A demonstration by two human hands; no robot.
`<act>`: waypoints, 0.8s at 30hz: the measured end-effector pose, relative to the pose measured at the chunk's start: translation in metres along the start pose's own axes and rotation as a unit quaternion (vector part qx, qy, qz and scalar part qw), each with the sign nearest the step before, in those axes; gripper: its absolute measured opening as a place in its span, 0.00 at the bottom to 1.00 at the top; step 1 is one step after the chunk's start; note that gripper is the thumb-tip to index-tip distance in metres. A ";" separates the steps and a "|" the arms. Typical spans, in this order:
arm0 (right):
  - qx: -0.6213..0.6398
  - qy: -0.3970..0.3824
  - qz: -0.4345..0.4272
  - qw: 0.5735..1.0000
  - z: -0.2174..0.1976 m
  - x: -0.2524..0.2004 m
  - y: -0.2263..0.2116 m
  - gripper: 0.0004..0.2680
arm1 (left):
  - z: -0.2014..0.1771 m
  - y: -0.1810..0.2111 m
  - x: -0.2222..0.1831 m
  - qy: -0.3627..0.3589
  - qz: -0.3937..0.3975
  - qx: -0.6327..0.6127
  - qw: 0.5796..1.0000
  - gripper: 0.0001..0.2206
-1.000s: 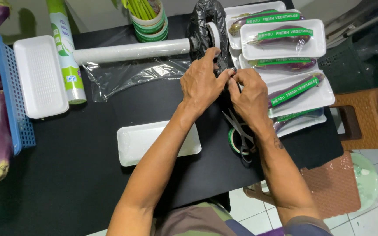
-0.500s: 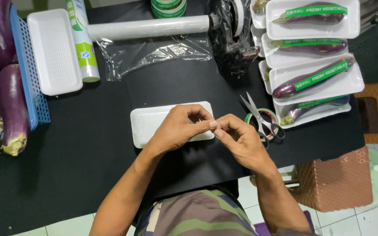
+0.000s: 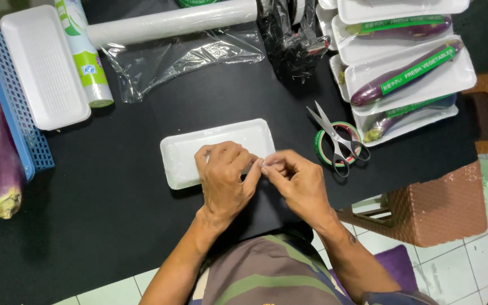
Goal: The person places an eggplant into a white tray, wraps it with plastic film from a roll, and then secures a green tape label around the center of the wrapped eggplant using scissors.
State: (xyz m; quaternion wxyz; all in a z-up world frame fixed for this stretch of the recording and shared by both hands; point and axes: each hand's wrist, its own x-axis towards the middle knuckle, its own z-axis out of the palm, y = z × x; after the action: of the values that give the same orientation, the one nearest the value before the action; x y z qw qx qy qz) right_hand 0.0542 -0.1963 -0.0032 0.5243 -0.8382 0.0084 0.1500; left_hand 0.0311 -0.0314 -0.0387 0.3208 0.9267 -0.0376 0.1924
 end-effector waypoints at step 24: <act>-0.074 0.002 -0.102 0.992 -0.009 0.035 0.028 0.12 | -0.011 -0.006 0.033 -0.106 -0.025 0.097 0.989 0.31</act>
State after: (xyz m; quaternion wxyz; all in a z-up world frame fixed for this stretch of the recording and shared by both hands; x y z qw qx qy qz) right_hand 0.0852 -0.2117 -0.0338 0.4730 -0.8716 -0.0871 0.0946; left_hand 0.0588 -0.0176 -0.0218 0.2284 0.9691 -0.0292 0.0880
